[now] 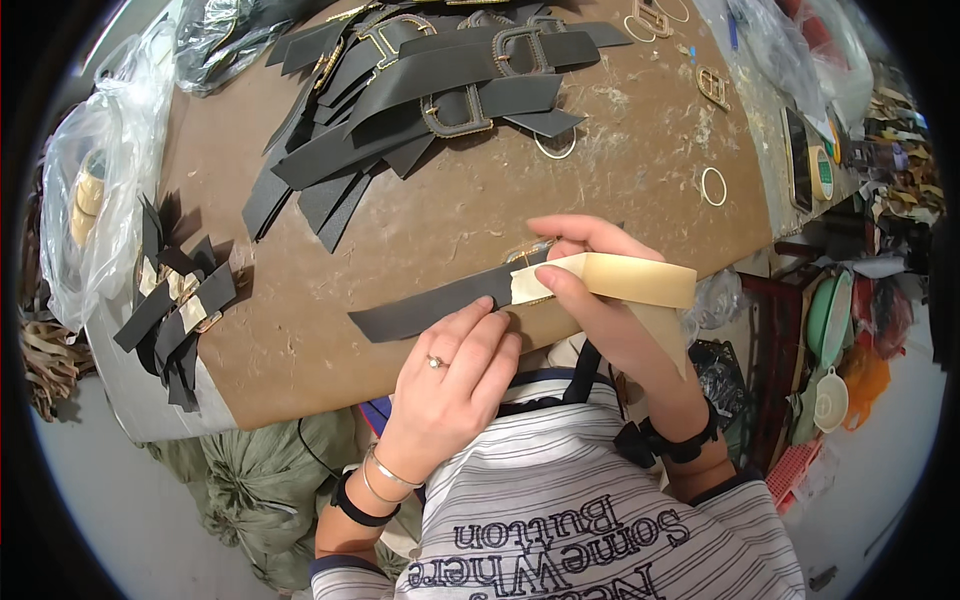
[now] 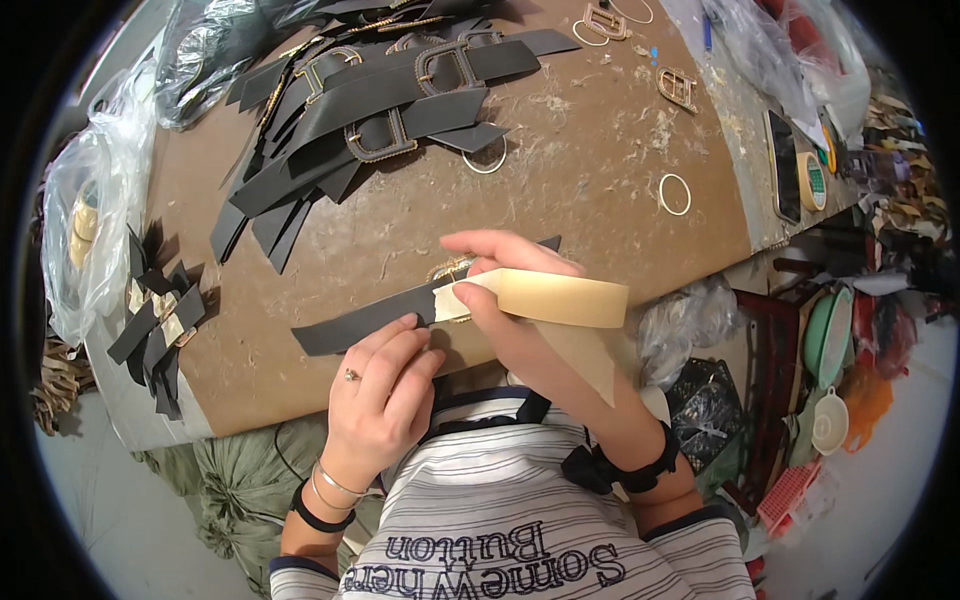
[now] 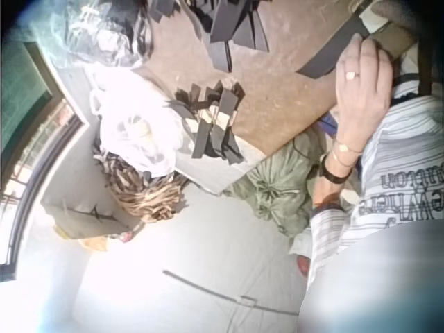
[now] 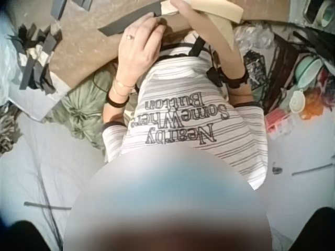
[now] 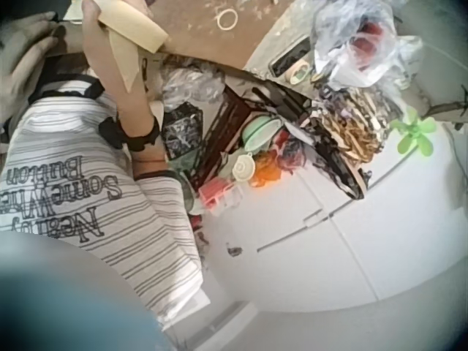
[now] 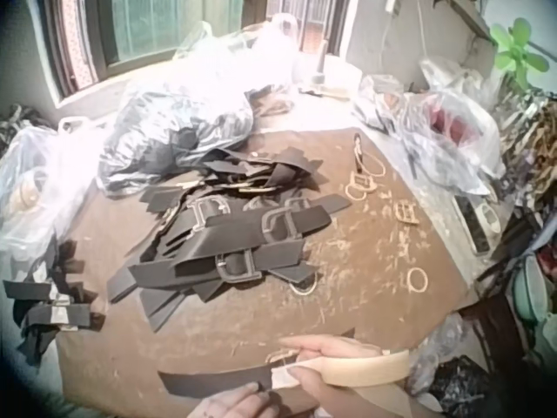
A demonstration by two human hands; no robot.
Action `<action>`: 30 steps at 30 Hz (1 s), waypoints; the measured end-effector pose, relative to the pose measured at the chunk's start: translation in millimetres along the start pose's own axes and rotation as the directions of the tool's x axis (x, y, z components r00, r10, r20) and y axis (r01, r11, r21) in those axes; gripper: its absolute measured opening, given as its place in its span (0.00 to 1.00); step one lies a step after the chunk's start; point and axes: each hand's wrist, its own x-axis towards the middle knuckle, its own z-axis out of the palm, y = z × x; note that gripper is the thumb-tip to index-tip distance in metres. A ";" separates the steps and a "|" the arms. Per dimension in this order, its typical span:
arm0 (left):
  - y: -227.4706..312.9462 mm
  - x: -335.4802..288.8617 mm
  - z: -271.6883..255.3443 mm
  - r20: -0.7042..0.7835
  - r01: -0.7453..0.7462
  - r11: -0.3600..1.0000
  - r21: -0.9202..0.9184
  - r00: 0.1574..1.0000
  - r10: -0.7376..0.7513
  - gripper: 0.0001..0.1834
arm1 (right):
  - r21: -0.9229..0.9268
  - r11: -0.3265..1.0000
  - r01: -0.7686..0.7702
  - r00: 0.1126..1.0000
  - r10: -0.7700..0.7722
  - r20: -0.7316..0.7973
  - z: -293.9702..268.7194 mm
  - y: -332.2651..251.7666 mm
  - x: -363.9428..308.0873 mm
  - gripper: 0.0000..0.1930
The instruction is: The recorder is applying small strips of tape to the buckle area of various shoe straps.
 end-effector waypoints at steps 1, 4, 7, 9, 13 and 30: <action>-0.9 -0.3 0.7 0.003 0.001 1.000 -0.004 1.000 -0.001 0.17 | -0.098 0.994 0.038 0.999 -0.039 -0.012 2.7 2.4 1.4 0.17; -1.9 2.6 2.2 0.024 -0.028 0.998 0.055 0.999 0.027 0.13 | -0.240 0.964 0.118 0.992 -0.125 -0.013 5.3 6.0 4.6 0.16; 1.2 8.0 1.7 0.143 0.013 0.993 0.118 0.989 -0.030 0.13 | -0.362 0.913 0.187 0.981 -0.194 0.017 6.7 4.3 6.4 0.11; 1.8 8.5 2.6 0.175 -0.011 0.984 0.180 0.984 -0.021 0.22 | -0.449 0.863 0.230 0.971 -0.236 0.043 7.4 -3.8 4.7 0.12; 1.7 11.9 4.9 0.229 -0.128 0.936 0.329 0.972 0.052 0.14 | -0.321 0.935 0.153 0.988 -0.148 0.041 -10.1 -23.2 4.9 0.12; 9.2 38.5 -5.6 0.174 0.228 0.972 0.055 0.956 -0.235 0.20 | -0.450 0.862 0.231 0.970 -0.239 0.041 -23.1 5.7 12.0 0.08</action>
